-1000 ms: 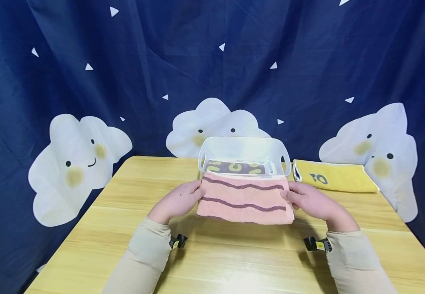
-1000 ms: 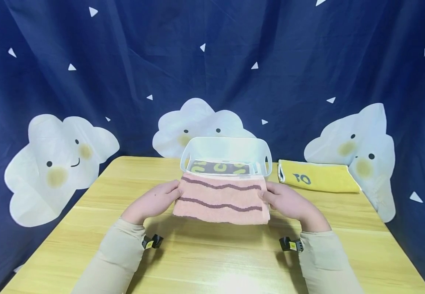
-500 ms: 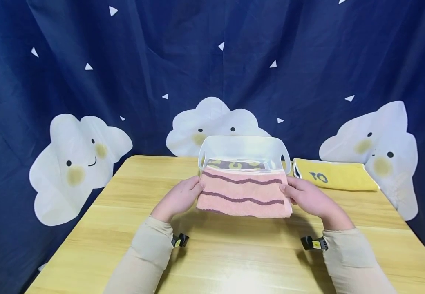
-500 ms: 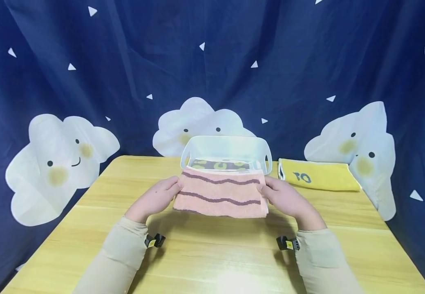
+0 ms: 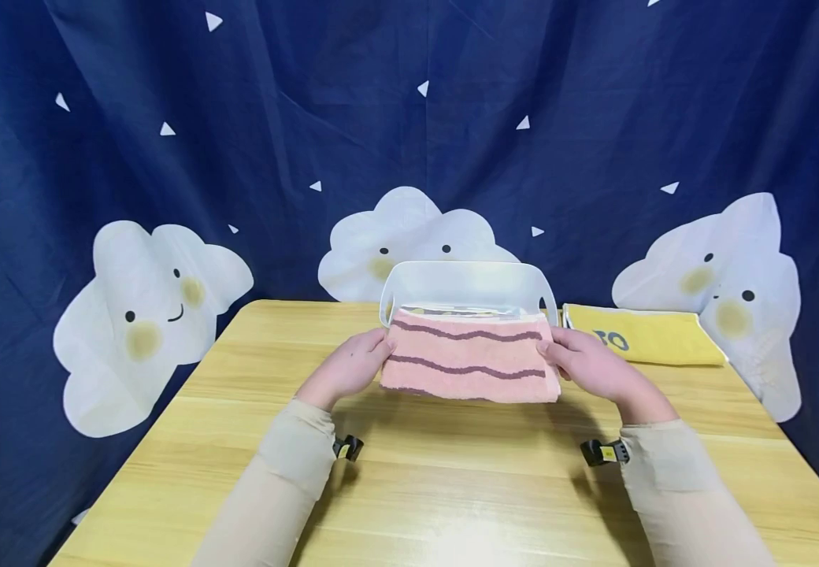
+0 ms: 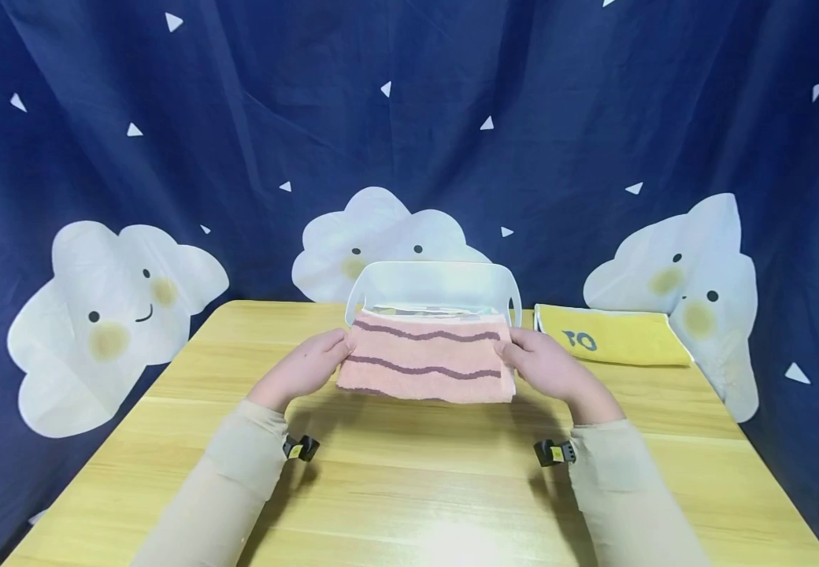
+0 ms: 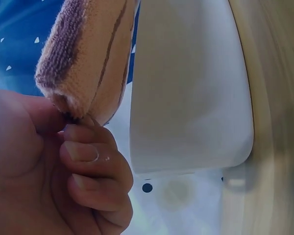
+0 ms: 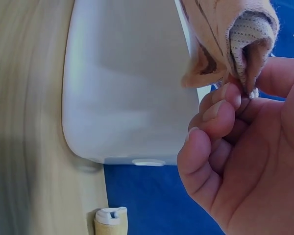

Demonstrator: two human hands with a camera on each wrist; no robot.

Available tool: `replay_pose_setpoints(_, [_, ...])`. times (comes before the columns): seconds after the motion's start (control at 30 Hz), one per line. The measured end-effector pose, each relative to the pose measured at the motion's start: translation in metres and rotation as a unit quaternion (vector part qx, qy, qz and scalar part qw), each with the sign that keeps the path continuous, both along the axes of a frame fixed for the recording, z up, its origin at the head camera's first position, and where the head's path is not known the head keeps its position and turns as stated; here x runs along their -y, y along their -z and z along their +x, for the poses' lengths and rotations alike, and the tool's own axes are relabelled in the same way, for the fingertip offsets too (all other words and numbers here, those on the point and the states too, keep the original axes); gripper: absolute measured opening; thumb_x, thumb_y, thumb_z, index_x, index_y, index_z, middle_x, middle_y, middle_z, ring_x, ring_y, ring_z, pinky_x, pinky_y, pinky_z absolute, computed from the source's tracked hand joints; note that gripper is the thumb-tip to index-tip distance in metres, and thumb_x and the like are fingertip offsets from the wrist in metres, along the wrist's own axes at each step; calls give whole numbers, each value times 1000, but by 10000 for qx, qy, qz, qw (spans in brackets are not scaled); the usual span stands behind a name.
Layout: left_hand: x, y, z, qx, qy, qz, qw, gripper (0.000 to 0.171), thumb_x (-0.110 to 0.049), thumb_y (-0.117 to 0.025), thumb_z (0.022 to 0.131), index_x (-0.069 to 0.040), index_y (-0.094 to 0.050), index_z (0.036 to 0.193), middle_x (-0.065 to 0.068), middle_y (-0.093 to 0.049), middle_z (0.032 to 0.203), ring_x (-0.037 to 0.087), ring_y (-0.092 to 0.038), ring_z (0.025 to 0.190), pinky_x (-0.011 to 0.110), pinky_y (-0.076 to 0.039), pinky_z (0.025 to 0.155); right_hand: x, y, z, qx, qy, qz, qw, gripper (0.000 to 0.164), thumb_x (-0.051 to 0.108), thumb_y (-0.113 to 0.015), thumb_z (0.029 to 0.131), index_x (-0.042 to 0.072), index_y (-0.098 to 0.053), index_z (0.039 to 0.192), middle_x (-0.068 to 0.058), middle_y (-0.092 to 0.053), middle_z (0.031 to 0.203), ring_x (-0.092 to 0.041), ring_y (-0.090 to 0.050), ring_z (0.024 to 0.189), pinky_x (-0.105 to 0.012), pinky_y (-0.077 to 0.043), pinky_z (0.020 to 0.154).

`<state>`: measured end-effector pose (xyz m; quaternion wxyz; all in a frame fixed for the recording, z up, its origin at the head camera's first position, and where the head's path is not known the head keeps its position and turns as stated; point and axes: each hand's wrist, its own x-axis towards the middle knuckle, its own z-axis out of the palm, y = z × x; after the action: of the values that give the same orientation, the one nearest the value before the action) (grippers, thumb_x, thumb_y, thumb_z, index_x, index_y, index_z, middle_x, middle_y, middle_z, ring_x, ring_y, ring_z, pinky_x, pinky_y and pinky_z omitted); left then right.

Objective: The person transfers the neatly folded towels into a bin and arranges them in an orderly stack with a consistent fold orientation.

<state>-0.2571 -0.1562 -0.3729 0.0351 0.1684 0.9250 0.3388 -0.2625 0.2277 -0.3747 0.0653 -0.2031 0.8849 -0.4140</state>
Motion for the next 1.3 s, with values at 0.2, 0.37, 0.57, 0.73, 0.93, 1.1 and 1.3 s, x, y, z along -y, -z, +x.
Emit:
replay_pose_setpoints(0.2, [1,-4,-10,154,20,-48,9999,33,-34,-35,110,-15,-61,105,5,-62,97,23,-58,95,45,-46,90,0,-5,-7,-36,43,150,9999,27,28,-46,108,7,-62,102,-1,-44,63,-18,-42,54,-31,-34,52])
replay_pose_setpoints(0.37, [0,-9,-17,152,14,-146,9998,36,-35,-35,110,-14,-63,115,6,-66,111,23,-60,107,46,-44,100,0,-9,-14,36,-67,81,9999,28,25,-44,109,4,-61,104,0,-42,62,-17,-40,53,-31,-33,51])
replay_pose_setpoints(0.57, [-1,-13,-27,72,44,-344,9994,38,-36,-34,110,-13,-64,112,7,-66,112,22,-60,107,45,-45,99,-1,-14,-23,77,-118,170,9998,28,25,-43,109,3,-60,105,0,-42,63,-17,-39,53,-31,-34,51])
replay_pose_setpoints(0.73, [-2,-18,-33,151,31,-440,9989,38,-36,-33,110,-13,-62,111,7,-63,107,24,-56,98,44,-45,90,0,-18,-30,33,-4,311,9995,30,25,-43,109,2,-60,102,-1,-43,64,-18,-40,56,-32,-36,53])
replay_pose_setpoints(0.93, [-2,-24,-44,59,98,-554,9984,38,-36,-33,109,-12,-62,112,8,-62,111,25,-56,102,44,-44,94,2,-24,-37,-76,108,469,9988,30,24,-43,109,2,-61,102,-3,-47,68,-19,-45,56,-33,-40,53])
replay_pose_setpoints(1.1, [-2,-28,-52,68,151,-644,9978,39,-37,-31,110,-12,-61,113,9,-61,115,25,-55,105,45,-43,96,1,-30,-45,-148,184,683,9974,34,27,-43,109,1,-63,116,-8,-60,87,-26,-56,78,-37,-46,71])
replay_pose_setpoints(1.3, [-3,-35,-58,91,163,-620,9979,40,-36,-31,110,-10,-61,115,10,-61,117,26,-54,107,45,-42,99,2,-37,-55,-204,211,836,9961,40,29,-40,109,2,-61,128,-11,-65,107,-31,-55,102,-45,-41,91])
